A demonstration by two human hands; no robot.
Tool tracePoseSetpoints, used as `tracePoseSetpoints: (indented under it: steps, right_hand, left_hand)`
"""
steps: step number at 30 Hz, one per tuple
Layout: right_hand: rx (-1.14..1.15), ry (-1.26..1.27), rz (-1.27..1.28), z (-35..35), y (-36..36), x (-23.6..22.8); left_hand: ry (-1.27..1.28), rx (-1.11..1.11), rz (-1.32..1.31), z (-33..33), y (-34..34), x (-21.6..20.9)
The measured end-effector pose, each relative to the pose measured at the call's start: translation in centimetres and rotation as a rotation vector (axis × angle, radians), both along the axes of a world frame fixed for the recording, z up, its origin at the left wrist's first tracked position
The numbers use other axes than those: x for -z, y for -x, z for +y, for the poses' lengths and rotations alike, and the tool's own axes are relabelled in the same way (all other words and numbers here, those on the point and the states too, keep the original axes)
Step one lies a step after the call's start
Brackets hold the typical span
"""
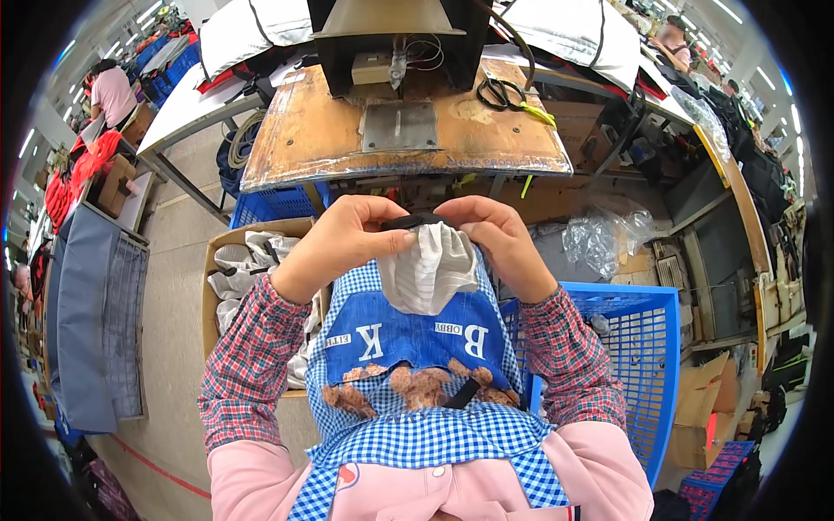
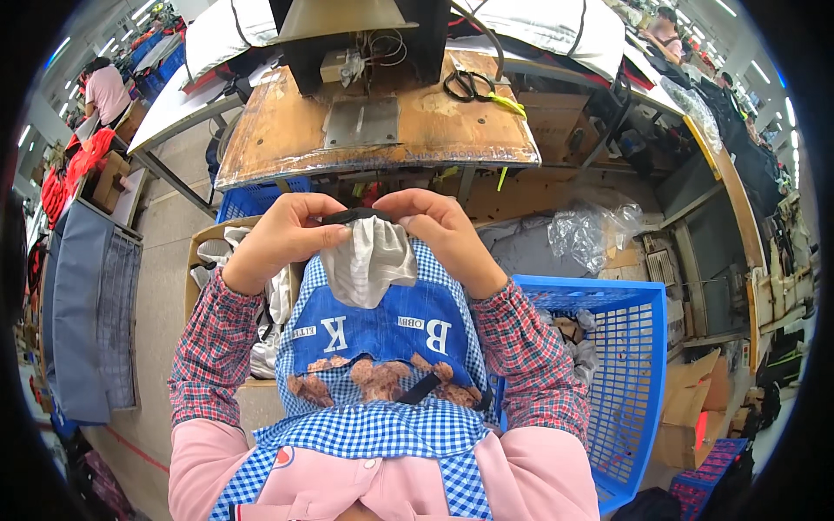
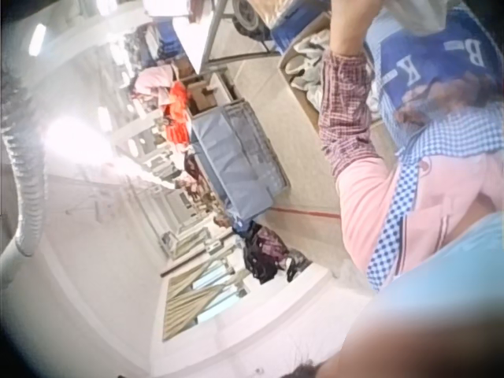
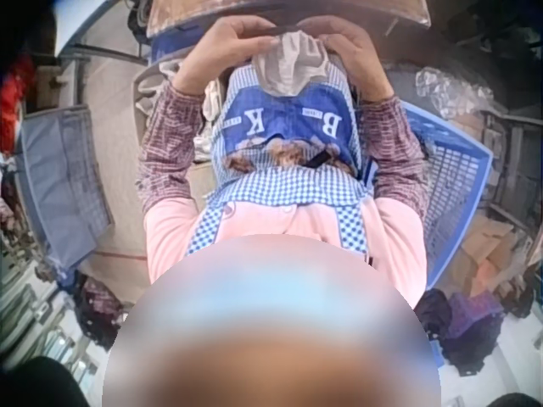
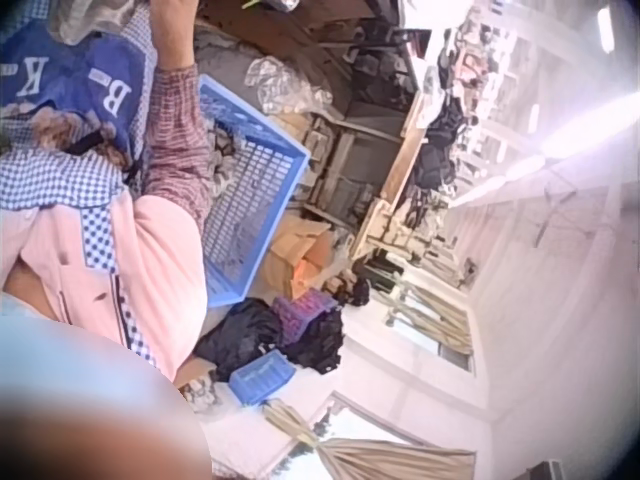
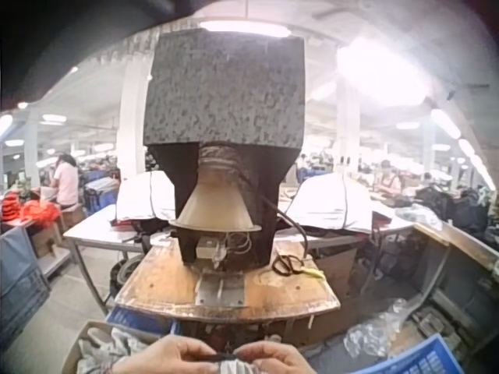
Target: Assembling shoe components using an industrial machine.
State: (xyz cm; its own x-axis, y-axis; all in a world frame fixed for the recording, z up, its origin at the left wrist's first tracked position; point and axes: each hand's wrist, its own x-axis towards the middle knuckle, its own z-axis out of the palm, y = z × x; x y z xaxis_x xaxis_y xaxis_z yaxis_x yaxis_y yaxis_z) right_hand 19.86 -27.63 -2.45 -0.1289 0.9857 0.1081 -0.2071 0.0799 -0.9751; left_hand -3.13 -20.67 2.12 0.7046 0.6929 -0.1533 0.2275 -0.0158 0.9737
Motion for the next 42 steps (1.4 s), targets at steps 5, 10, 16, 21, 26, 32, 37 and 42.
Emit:
tracePoseSetpoints:
  steps: [5,10,16,21,26,32,37,42]
  right_hand:
    - [-0.084,-0.057,-0.231,-0.8,-0.4,1.0]
    - [-0.068,-0.053,-0.829,-4.9,-5.3,-1.2]
    - [0.266,0.124,-1.685,-16.6,-16.2,0.9]
    - [0.285,0.223,-1.166,-12.9,-9.0,-0.4]
    - [0.140,-0.028,-1.322,-8.4,-4.3,-0.2]
    - [0.020,-0.167,-0.983,-6.6,1.4,-4.8]
    - [-0.490,-0.660,-0.028,-4.5,5.1,-9.5]
    - [-0.805,-0.782,0.062,-4.9,7.2,-14.3]
  left_hand:
    - [-0.065,0.060,-0.015,-0.5,-0.6,0.0]
    - [-0.389,-0.087,0.017,-0.8,3.5,2.6]
    - [-0.327,-0.699,0.217,2.5,18.6,8.9]
    - [-0.110,-0.903,0.390,1.6,27.7,17.7]
    - [-0.275,-0.817,0.620,1.3,28.9,23.9]
    - [-0.350,-0.691,0.793,1.6,25.8,26.0]
    - [-0.461,-0.882,0.580,2.5,25.9,24.1]
    - [-0.409,-0.997,0.349,1.0,23.8,16.4]
